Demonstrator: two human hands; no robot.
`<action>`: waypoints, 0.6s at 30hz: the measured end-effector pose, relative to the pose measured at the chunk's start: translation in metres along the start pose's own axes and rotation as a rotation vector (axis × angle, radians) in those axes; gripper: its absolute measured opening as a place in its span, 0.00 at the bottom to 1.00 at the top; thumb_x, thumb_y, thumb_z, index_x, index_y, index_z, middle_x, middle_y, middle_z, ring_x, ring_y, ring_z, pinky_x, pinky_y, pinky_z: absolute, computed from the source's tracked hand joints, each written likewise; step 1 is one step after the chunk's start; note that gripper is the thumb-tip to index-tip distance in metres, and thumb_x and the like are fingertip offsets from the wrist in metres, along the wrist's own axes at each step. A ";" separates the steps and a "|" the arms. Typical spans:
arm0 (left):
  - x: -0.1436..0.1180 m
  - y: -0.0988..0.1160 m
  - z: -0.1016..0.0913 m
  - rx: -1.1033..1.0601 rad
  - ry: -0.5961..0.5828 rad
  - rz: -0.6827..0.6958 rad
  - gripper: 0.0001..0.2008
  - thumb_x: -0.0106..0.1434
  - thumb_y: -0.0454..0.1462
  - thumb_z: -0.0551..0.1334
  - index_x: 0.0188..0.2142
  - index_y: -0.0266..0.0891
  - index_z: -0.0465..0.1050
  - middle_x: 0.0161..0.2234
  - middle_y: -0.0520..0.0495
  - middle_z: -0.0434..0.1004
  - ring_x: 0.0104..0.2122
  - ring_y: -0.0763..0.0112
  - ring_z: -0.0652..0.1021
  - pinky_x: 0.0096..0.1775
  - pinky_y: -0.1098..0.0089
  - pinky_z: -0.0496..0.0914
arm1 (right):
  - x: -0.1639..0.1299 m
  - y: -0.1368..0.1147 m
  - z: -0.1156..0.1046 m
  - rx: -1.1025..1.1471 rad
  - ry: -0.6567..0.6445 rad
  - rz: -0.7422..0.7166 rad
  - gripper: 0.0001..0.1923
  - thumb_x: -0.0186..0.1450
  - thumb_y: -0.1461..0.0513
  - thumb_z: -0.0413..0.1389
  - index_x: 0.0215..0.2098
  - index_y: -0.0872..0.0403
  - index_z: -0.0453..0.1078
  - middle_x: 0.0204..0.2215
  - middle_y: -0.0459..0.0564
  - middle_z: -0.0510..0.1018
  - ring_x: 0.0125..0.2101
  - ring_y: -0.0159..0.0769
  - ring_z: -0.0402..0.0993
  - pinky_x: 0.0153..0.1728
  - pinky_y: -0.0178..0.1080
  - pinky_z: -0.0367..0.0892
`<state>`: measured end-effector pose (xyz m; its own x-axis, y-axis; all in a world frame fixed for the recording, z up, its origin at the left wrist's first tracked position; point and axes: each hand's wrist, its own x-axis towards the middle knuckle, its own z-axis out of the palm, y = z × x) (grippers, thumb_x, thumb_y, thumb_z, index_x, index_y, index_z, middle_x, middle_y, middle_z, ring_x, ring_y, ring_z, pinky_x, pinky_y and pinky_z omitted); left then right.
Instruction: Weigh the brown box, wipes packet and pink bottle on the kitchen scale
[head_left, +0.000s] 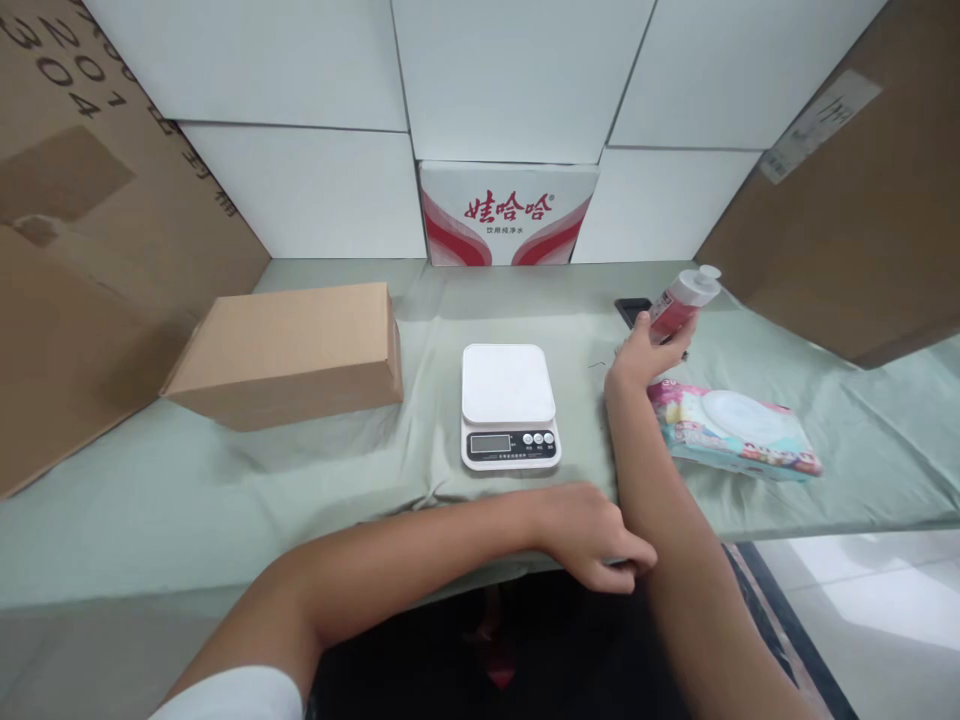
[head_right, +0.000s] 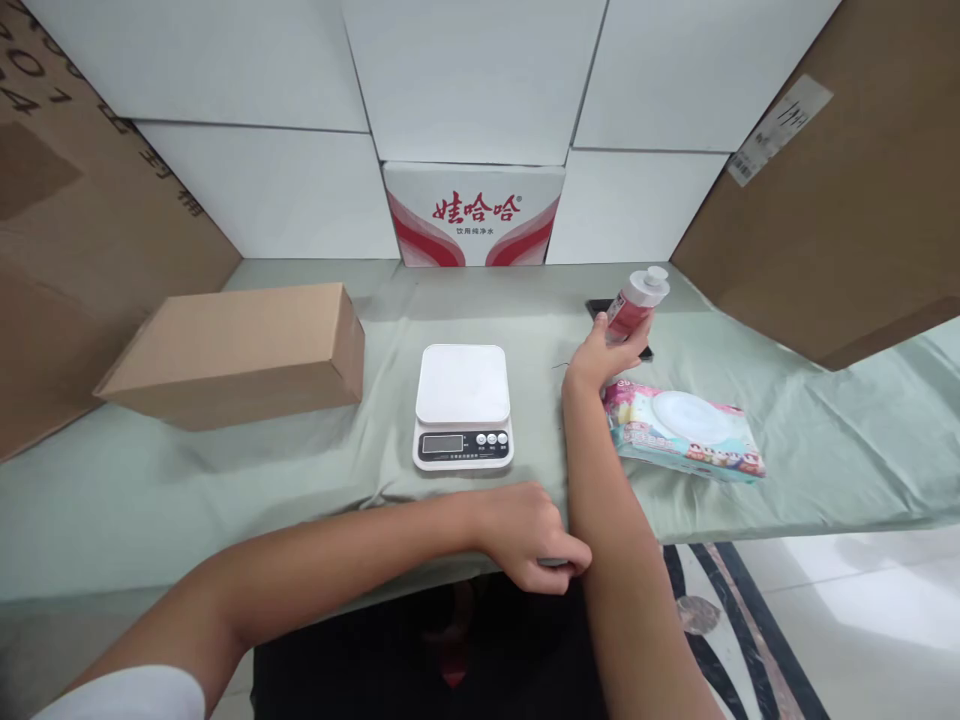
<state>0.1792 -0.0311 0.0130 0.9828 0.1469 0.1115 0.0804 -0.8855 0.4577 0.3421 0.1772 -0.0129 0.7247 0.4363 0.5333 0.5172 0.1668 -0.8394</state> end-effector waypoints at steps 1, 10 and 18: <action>0.000 0.000 0.000 0.001 0.004 0.001 0.08 0.69 0.43 0.59 0.38 0.45 0.75 0.30 0.53 0.84 0.27 0.70 0.78 0.27 0.67 0.59 | -0.001 -0.002 -0.001 -0.020 0.045 0.032 0.36 0.70 0.51 0.53 0.72 0.53 0.53 0.67 0.64 0.66 0.68 0.50 0.65 0.72 0.68 0.46; -0.001 -0.004 0.004 -0.009 0.140 -0.006 0.09 0.68 0.42 0.58 0.37 0.45 0.76 0.29 0.54 0.83 0.27 0.71 0.78 0.27 0.68 0.60 | -0.013 -0.052 -0.025 -0.175 0.052 -0.038 0.42 0.66 0.51 0.59 0.73 0.53 0.53 0.70 0.67 0.57 0.73 0.59 0.51 0.73 0.70 0.38; -0.140 0.008 -0.063 0.404 1.376 -0.592 0.09 0.70 0.41 0.58 0.43 0.47 0.77 0.38 0.45 0.79 0.43 0.58 0.78 0.49 0.56 0.72 | -0.113 -0.161 -0.048 0.481 -0.727 -0.334 0.28 0.73 0.50 0.52 0.70 0.42 0.62 0.67 0.54 0.68 0.67 0.51 0.66 0.67 0.60 0.65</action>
<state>0.0318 -0.0309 0.0561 -0.0913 0.5842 0.8064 0.6493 -0.5791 0.4930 0.1990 0.0587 0.0669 0.0253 0.7187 0.6949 0.2855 0.6609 -0.6940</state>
